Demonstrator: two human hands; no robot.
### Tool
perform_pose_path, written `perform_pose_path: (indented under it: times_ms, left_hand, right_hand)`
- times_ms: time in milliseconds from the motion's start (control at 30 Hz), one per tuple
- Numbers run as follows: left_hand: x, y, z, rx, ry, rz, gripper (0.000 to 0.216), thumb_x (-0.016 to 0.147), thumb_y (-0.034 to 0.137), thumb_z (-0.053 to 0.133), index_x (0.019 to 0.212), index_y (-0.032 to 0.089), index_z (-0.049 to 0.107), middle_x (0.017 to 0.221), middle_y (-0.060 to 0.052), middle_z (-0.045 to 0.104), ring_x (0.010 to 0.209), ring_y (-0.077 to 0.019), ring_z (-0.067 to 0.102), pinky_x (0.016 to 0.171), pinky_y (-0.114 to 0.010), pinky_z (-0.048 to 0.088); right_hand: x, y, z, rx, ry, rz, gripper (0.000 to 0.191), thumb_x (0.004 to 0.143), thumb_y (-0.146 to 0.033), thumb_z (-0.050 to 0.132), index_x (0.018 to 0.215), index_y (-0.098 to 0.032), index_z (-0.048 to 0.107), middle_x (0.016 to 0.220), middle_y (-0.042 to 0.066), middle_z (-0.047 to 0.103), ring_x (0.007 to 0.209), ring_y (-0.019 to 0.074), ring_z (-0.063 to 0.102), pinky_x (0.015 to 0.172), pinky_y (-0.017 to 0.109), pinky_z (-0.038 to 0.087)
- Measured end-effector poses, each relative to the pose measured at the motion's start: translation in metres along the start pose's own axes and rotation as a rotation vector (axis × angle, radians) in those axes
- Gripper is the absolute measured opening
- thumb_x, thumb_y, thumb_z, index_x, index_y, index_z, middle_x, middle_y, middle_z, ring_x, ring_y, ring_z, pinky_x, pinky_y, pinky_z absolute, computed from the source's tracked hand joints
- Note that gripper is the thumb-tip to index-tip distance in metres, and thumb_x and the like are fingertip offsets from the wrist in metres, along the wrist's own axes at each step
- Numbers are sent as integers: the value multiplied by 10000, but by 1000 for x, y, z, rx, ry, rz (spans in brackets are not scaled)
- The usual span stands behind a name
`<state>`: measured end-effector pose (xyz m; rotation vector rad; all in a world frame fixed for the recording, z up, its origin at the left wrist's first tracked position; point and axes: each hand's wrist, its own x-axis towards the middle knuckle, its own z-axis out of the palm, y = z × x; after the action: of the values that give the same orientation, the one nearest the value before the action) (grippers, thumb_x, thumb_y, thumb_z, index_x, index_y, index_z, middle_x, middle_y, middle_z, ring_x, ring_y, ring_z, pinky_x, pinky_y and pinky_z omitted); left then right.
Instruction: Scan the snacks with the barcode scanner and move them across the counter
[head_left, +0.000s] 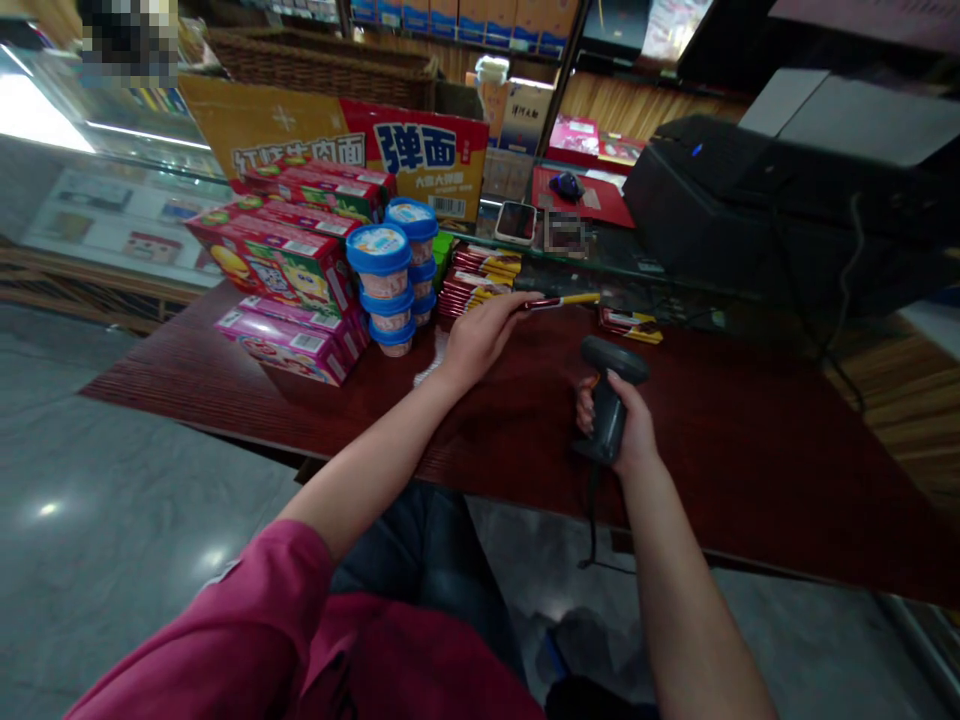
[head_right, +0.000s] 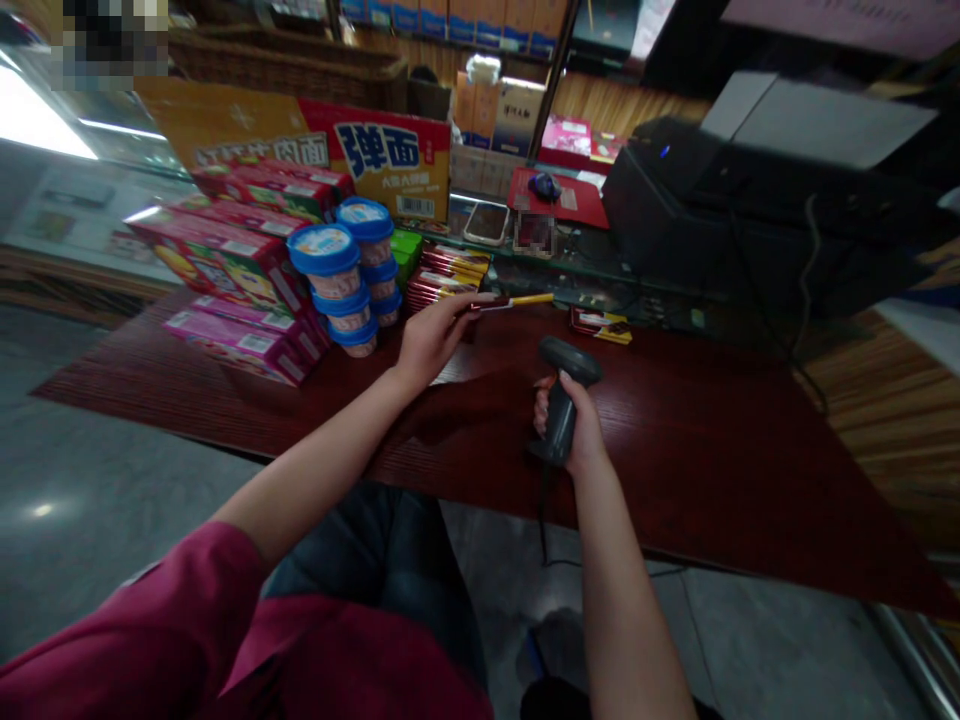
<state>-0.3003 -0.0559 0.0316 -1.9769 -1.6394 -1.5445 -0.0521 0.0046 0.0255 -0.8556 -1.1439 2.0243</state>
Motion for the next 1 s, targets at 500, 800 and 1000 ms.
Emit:
perform_pose_path:
  times_ms: [500, 800, 1000]
  left_hand:
    - [-4, -33, -37, 525, -113, -187, 538, 1047, 86, 344, 1553, 108, 525, 1650, -194, 498, 1587, -314, 419, 1282, -546, 416]
    - [-4, -24, -14, 526, -275, -147, 624, 992, 75, 413, 1614, 108, 458, 1669, -170, 481, 1595, -332, 406, 1341, -548, 298]
    - [-2, -33, -13, 542, -233, -205, 657, 953, 120, 492, 1606, 75, 443, 1705, -204, 411, 1612, -336, 377, 1358, -536, 244]
  right_hand:
    - [-1, 0, 3, -17, -23, -12, 328, 752, -533, 811, 826, -239, 686, 622, 6, 521, 477, 127, 422, 374, 245, 395]
    - [-3, -1, 6, -27, -13, -11, 354, 748, -538, 816, 825, -223, 676, 611, -2, 511, 449, 117, 431, 354, 232, 382]
    - [-1, 1, 6, -10, -18, -2, 348, 757, -519, 826, 836, -208, 691, 618, 0, 539, 459, 117, 463, 352, 225, 398]
